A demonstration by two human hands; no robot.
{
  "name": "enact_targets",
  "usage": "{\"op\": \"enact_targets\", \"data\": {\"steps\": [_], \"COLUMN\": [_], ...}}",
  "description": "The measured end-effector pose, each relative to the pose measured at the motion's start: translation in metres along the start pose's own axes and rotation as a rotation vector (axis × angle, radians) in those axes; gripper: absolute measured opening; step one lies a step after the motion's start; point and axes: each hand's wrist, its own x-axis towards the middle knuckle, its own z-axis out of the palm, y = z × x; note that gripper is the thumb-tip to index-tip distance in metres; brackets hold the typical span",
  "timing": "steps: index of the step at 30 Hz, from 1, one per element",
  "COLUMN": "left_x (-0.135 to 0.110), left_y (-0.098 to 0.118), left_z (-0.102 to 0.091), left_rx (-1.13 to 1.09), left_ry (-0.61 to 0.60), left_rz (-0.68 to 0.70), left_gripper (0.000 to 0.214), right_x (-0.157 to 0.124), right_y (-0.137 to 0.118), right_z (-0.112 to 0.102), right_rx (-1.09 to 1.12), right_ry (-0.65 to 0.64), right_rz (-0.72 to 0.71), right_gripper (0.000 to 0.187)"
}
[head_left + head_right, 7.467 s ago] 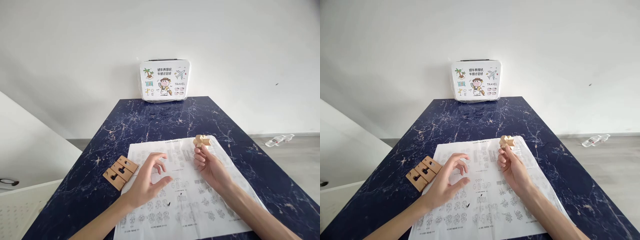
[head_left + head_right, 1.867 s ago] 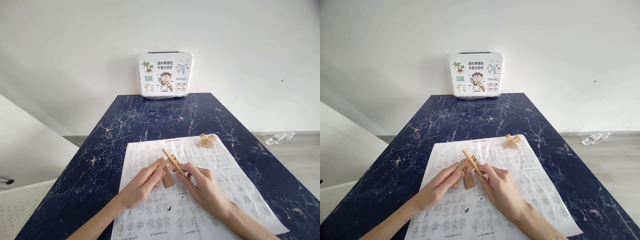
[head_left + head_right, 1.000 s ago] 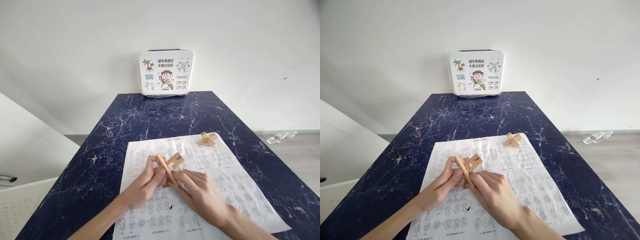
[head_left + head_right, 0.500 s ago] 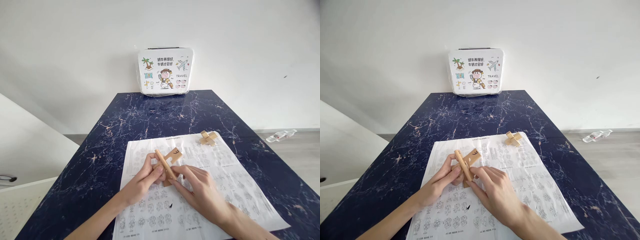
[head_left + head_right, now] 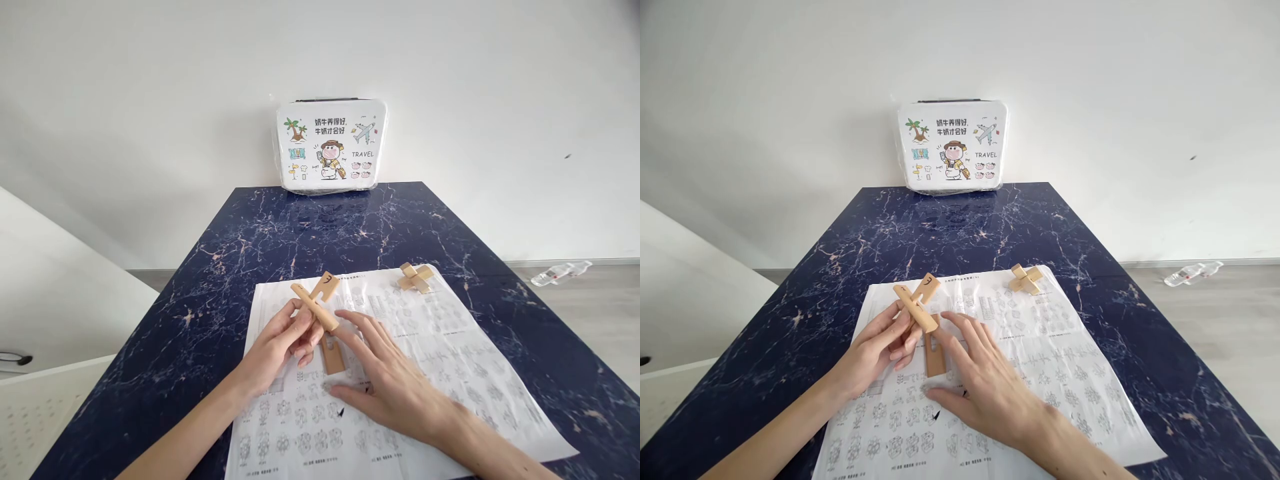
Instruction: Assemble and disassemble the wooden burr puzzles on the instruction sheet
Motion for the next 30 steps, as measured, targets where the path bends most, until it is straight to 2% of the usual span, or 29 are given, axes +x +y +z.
{"op": "enact_targets", "data": {"steps": [4, 9, 14, 21, 25, 30], "left_x": [0.0, 0.002, 0.003, 0.002, 0.003, 0.005], "left_y": [0.0, 0.003, 0.005, 0.009, 0.007, 0.006], "left_z": [0.0, 0.004, 0.001, 0.003, 0.003, 0.0], "left_rx": [-0.052, -0.142, -0.199, -0.224, -0.222, -0.146], "left_ry": [0.022, 0.08, 0.13, 0.143, 0.141, 0.131], "left_rz": [-0.023, -0.021, -0.037, -0.027, -0.022, 0.008], "left_gripper": [0.03, 0.034, 0.03, 0.028, 0.025, 0.025], "right_x": [0.005, 0.008, 0.009, 0.01, 0.01, 0.01], "right_y": [0.005, 0.007, 0.008, 0.004, 0.003, 0.003], "right_z": [0.0, -0.001, -0.002, -0.009, -0.011, -0.011], "right_rx": [-0.024, -0.007, -0.035, -0.047, -0.033, 0.013], "right_ry": [-0.018, -0.006, -0.053, -0.062, -0.066, -0.062], "right_rz": [-0.062, -0.076, -0.106, -0.148, -0.159, -0.173], "right_gripper": [0.078, 0.072, 0.086, 0.072, 0.078, 0.076]}}
